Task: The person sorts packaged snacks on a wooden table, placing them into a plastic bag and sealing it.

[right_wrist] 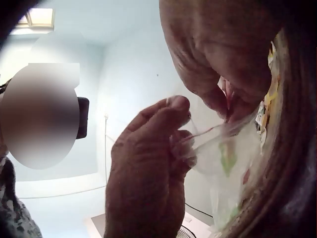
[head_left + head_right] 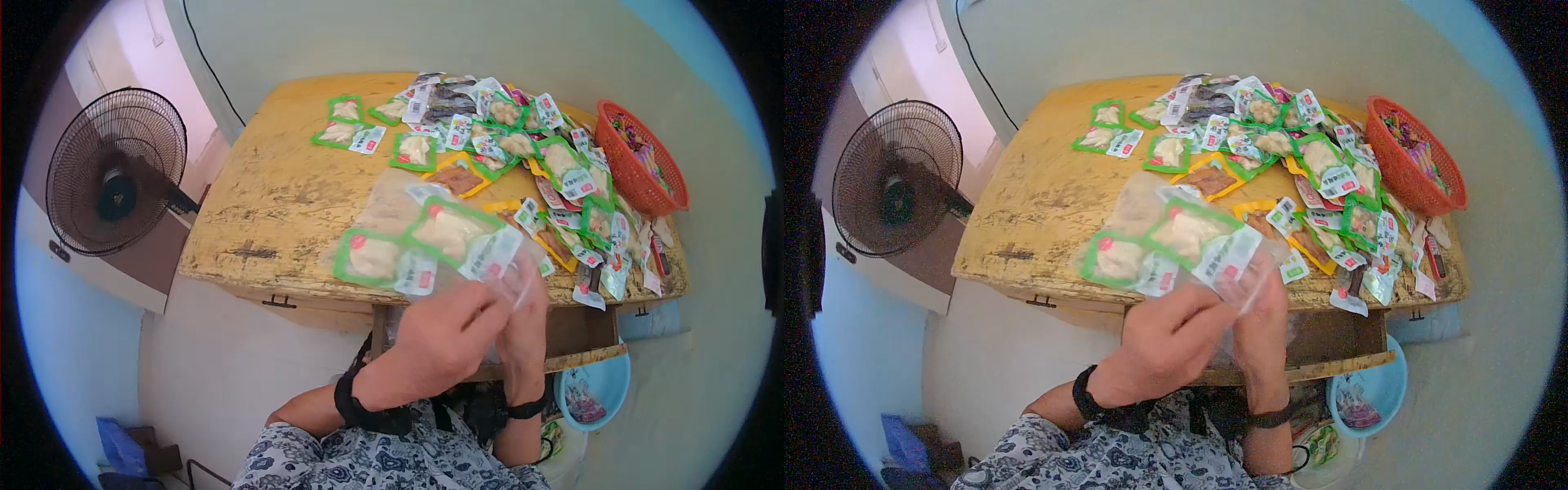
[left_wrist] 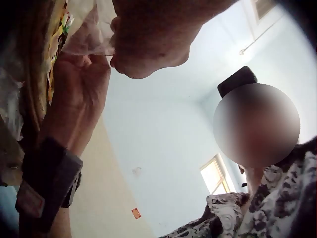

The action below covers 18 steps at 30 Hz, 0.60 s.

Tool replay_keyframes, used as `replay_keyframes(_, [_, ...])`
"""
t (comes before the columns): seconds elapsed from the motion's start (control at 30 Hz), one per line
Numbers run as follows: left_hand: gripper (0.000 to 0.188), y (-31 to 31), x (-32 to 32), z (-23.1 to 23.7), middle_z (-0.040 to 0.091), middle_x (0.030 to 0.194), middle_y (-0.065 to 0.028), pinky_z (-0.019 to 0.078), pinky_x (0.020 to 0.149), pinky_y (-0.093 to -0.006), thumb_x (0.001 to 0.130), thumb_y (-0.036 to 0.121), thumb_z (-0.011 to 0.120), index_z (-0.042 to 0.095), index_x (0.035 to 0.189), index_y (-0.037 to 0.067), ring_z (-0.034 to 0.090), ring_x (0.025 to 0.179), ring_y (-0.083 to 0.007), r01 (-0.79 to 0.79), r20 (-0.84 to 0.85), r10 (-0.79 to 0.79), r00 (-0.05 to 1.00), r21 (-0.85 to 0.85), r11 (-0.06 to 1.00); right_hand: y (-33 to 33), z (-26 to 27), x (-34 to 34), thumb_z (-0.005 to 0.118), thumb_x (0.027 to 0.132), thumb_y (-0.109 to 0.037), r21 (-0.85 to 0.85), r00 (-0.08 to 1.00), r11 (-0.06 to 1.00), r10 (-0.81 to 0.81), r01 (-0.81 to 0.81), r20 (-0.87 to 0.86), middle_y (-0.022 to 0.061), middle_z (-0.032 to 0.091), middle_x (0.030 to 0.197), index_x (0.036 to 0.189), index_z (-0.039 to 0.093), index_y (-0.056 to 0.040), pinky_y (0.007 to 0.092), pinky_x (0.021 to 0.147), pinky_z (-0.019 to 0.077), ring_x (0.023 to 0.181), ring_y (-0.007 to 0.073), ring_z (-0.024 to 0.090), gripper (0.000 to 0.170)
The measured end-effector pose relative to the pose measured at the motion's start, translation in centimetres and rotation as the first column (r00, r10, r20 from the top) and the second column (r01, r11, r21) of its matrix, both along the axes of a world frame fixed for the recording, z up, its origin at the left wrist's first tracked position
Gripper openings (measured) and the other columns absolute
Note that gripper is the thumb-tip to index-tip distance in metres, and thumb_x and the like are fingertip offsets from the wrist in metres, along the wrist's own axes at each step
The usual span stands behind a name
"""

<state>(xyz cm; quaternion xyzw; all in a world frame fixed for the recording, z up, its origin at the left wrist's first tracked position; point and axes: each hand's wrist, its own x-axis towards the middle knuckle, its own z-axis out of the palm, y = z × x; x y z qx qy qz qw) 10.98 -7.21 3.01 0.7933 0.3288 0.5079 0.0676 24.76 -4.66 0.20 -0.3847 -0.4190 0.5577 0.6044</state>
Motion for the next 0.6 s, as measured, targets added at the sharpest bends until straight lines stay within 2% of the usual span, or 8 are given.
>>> replay_keyframes(0.17, [0.026,0.0,-0.4,-0.6,0.063,0.09,-0.0078,0.0535,0.059,-0.0345,0.076,0.001,0.07,0.069,0.102,0.003,0.066,0.075,-0.0249,0.187,0.101,-0.182,0.978,-0.038,0.982,1.8,0.5,-1.2,0.064,0.093,0.0,-0.115,0.975,0.969,0.221,-0.221,-0.009,0.0137,0.063,0.127,0.133,0.05,0.0001,0.0327,0.093,0.0557,0.115,0.0196,0.063,0.042])
replay_keyframes(0.27, [0.023,-0.4,-0.1,-1.3,0.064,0.092,-0.0073,0.0546,0.06,-0.0336,0.079,0.006,0.069,0.069,0.102,0.004,0.067,0.079,-0.0248,0.296,0.095,-0.29,0.952,-0.06,0.953,2.6,0.2,-2.5,0.063,0.093,-0.003,-0.043,0.965,0.983,0.184,-0.179,0.185,0.0138,0.061,0.129,0.134,0.049,0.0006,0.0321,0.093,0.0553,0.116,0.0201,0.063,0.044])
replay_keyframes(0.37, [0.019,-0.5,-0.7,-1.3,0.065,0.093,-0.0075,0.0554,0.064,-0.0339,0.082,0.011,0.069,0.069,0.101,0.005,0.068,0.082,-0.0243,0.336,-0.023,-0.343,0.939,-0.145,0.931,3.4,-0.9,-4.1,0.062,0.092,-0.008,0.002,0.969,0.999,0.031,-0.032,0.246,0.0142,0.061,0.129,0.134,0.05,0.0018,0.0347,0.094,0.0541,0.115,0.0235,0.063,0.045])
replay_keyframes(0.4, [0.019,-0.3,-1.0,-1.2,0.065,0.094,-0.0078,0.0553,0.064,-0.0347,0.082,0.011,0.07,0.069,0.101,0.005,0.068,0.082,-0.0248,0.348,-0.011,-0.352,0.936,-0.128,0.929,3.3,-0.8,-4.0,0.063,0.091,-0.009,0.061,0.92,0.998,-0.013,-0.012,0.393,0.0151,0.061,0.129,0.135,0.05,0.0021,0.0359,0.095,0.053,0.116,0.0253,0.062,0.047])
replay_keyframes(0.47, [0.019,0.1,-2.2,-1.0,0.065,0.096,-0.0084,0.055,0.066,-0.0362,0.082,0.011,0.071,0.069,0.1,0.006,0.067,0.081,-0.0258,0.375,0.011,-0.376,0.927,-0.099,0.922,3.0,-0.3,-3.7,0.064,0.091,-0.012,0.18,0.754,0.984,-0.122,0.005,0.645,0.0169,0.06,0.13,0.136,0.05,0.0027,0.0383,0.097,0.0508,0.119,0.0288,0.06,0.05])
replay_keyframes(0.57, [0.021,1.0,-4.3,-1.5,0.066,0.099,-0.0087,0.0541,0.066,-0.0385,0.082,0.01,0.074,0.069,0.102,0.005,0.066,0.079,-0.0288,0.226,0.086,-0.223,0.971,-0.033,0.973,3.4,-1.2,-2.8,0.063,0.091,-0.011,0.388,0.505,0.92,-0.306,-0.062,0.807,0.0221,0.057,0.134,0.138,0.049,0.0024,0.0417,0.104,0.0453,0.125,0.036,0.056,0.051])
replay_keyframes(0.6, [0.023,1.3,-5.2,-1.7,0.066,0.1,-0.0092,0.0538,0.066,-0.0391,0.082,0.01,0.074,0.069,0.103,0.005,0.066,0.08,-0.0298,0.122,0.05,-0.12,0.992,-0.053,0.991,3.2,-1.2,-2.4,0.063,0.091,-0.011,0.395,0.512,0.915,-0.3,-0.086,0.805,0.0235,0.056,0.135,0.139,0.049,0.0027,0.0423,0.106,0.044,0.127,0.0374,0.054,0.052])
